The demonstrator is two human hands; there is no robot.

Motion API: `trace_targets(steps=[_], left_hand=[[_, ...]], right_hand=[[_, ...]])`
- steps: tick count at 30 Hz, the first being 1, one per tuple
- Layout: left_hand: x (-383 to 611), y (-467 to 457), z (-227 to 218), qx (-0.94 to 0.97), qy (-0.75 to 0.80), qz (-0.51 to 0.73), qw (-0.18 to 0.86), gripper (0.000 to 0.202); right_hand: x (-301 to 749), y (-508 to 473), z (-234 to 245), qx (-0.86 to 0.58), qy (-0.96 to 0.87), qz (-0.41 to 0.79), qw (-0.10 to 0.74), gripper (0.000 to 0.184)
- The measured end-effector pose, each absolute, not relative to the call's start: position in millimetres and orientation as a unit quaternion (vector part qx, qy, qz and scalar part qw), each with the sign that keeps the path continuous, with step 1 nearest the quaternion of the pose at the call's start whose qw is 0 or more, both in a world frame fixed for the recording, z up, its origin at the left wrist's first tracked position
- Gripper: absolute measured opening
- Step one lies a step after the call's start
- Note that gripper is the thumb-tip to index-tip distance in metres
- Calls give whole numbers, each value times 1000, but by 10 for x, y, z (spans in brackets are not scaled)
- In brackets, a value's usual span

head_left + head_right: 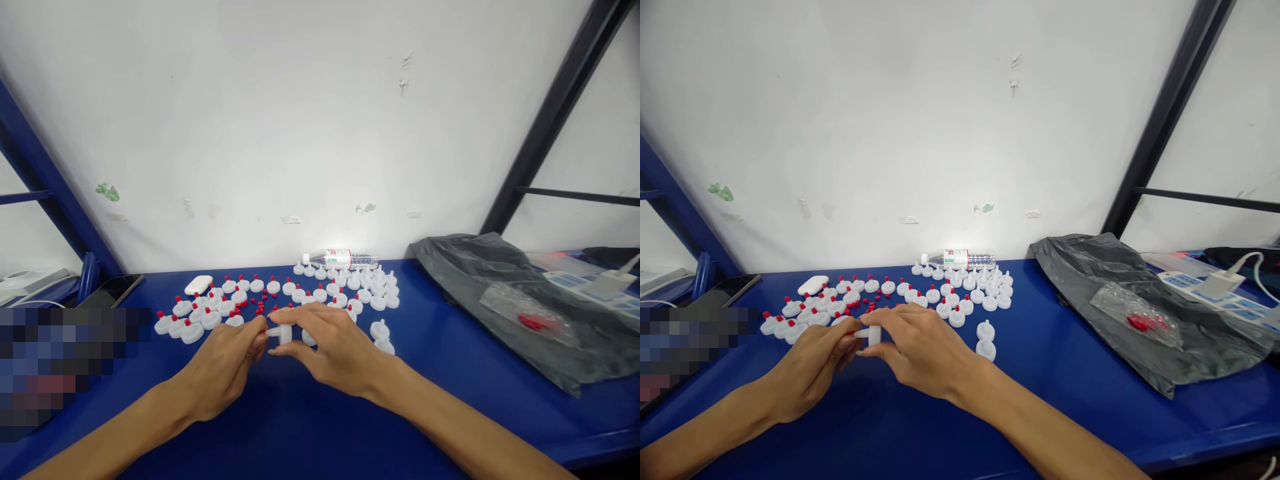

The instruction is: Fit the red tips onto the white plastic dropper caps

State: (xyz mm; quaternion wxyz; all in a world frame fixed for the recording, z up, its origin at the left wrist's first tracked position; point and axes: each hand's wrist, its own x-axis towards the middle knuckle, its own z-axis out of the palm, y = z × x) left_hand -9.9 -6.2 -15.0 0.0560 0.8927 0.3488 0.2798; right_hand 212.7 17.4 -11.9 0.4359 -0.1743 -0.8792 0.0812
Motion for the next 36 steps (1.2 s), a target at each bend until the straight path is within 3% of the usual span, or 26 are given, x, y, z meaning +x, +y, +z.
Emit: trace_targets(steps=[5,10,19,28,36], left_hand=[[-111,-75,-111,898,344,273,34,22],[-96,-105,-70,881,364,292,81,22],[-116,-13,-67,869,402,261,122,28],[-32,8,-56,836,493,239,31,37],[-101,178,-144,810,571,132,-38,24]], right_hand=[[2091,154,-129,-170,-866,81,463,35],[2043,139,-181,-151,-849,27,506,33],[2037,151,-131,-184,-887,-13,424,30],[2145,213,68,-270,-868,3,417,30],[2401,453,196,-380,-822,-27,424,13]])
